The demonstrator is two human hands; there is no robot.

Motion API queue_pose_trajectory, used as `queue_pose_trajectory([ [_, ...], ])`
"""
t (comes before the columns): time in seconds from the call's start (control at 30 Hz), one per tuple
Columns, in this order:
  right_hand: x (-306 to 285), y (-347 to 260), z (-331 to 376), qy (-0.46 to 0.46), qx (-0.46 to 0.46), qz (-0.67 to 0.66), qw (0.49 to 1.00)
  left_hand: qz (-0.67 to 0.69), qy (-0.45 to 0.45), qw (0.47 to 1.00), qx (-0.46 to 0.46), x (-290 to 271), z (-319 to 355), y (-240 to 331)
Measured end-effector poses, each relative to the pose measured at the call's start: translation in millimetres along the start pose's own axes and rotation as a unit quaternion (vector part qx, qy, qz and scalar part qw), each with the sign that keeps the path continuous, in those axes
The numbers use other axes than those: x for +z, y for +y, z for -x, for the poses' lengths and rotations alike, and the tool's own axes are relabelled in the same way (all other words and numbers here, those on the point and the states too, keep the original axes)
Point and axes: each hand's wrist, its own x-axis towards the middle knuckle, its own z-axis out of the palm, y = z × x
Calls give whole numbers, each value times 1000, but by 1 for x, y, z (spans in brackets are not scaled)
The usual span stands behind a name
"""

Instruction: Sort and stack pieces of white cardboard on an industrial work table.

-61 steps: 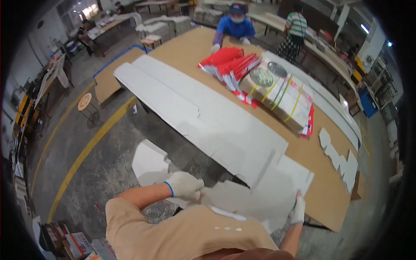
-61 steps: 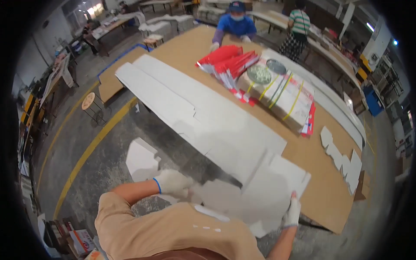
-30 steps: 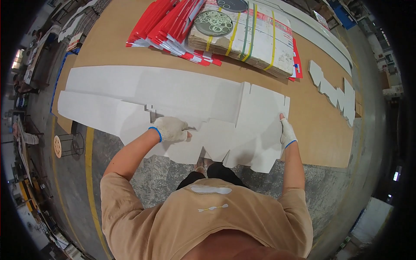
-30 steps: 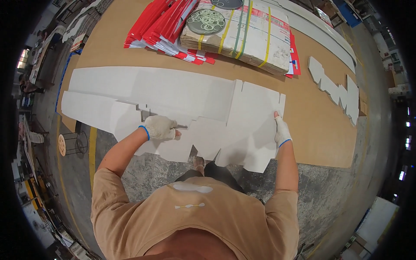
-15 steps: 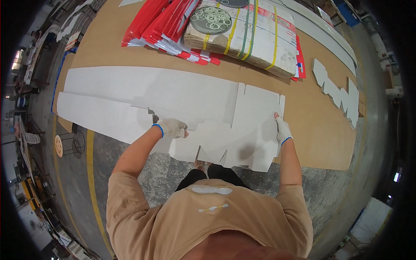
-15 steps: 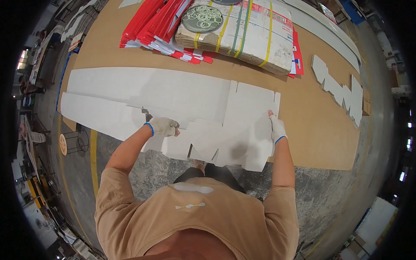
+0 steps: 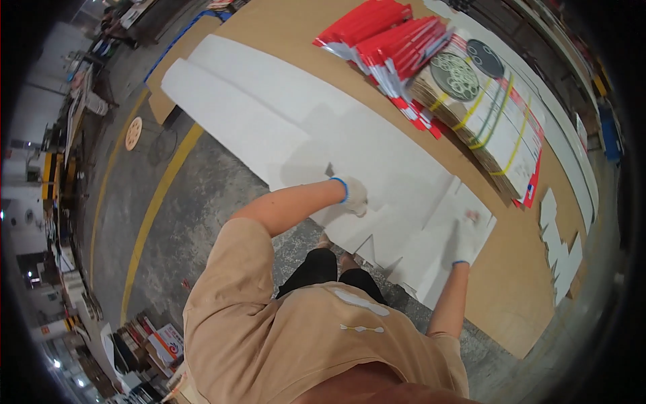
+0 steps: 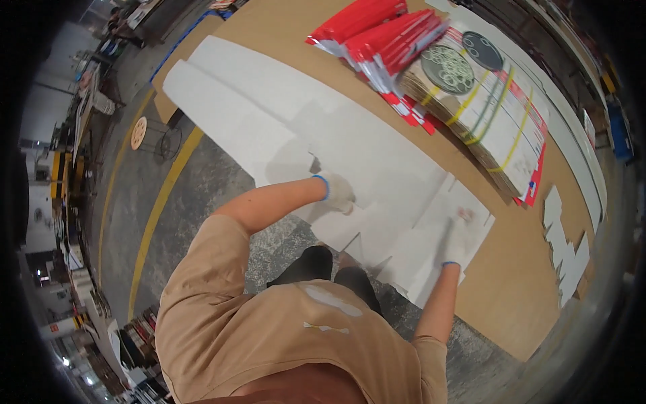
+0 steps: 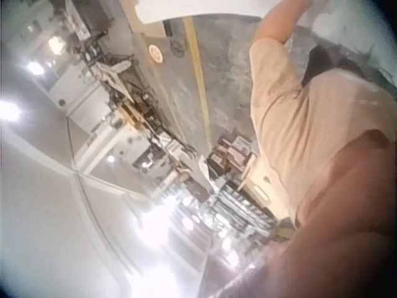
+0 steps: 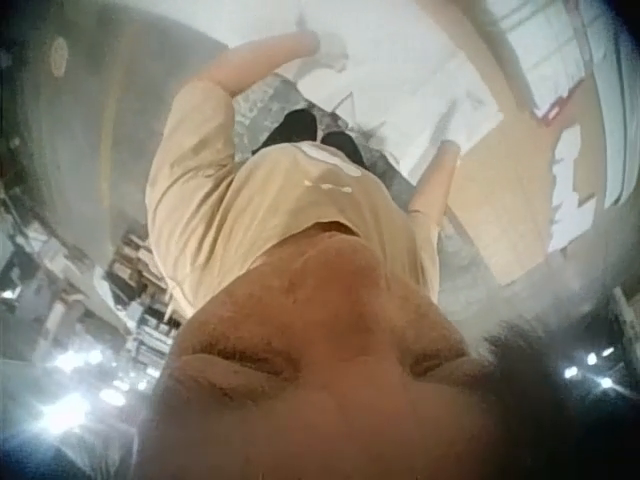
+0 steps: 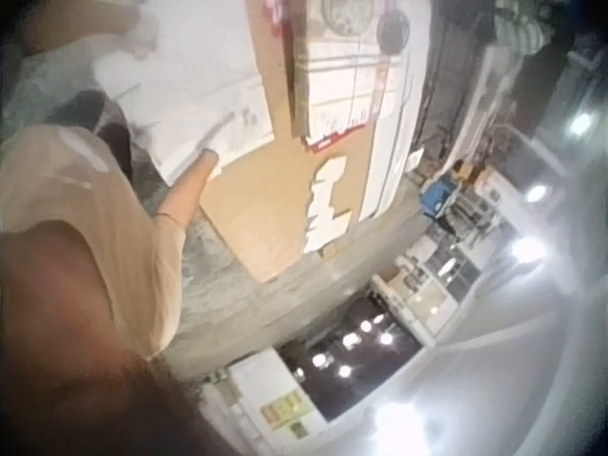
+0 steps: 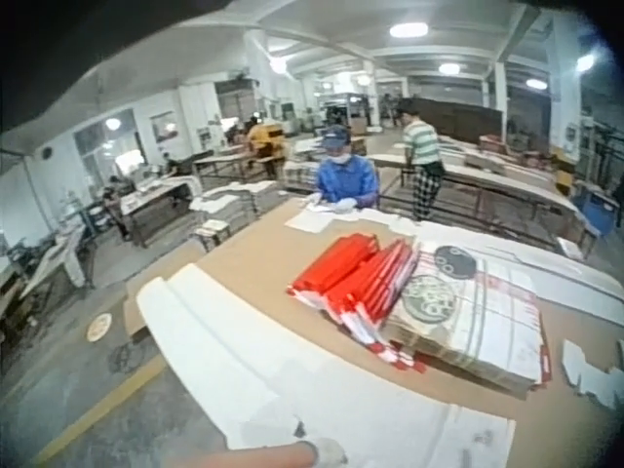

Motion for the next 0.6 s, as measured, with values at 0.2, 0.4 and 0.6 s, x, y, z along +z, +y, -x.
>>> queue_pose_trajectory([
  [0.2,188,-203,73,-489,32,-135,861,-57,-32,996,-55,0,-6,-2],
  [0.4,275,-196,72,-597,176,-192,759,-75,132,988,-20,44,-33,-19],
  [0.6,261,-191,76,-582,174,-198,769,-80,276,948,139,34,67,16],
])
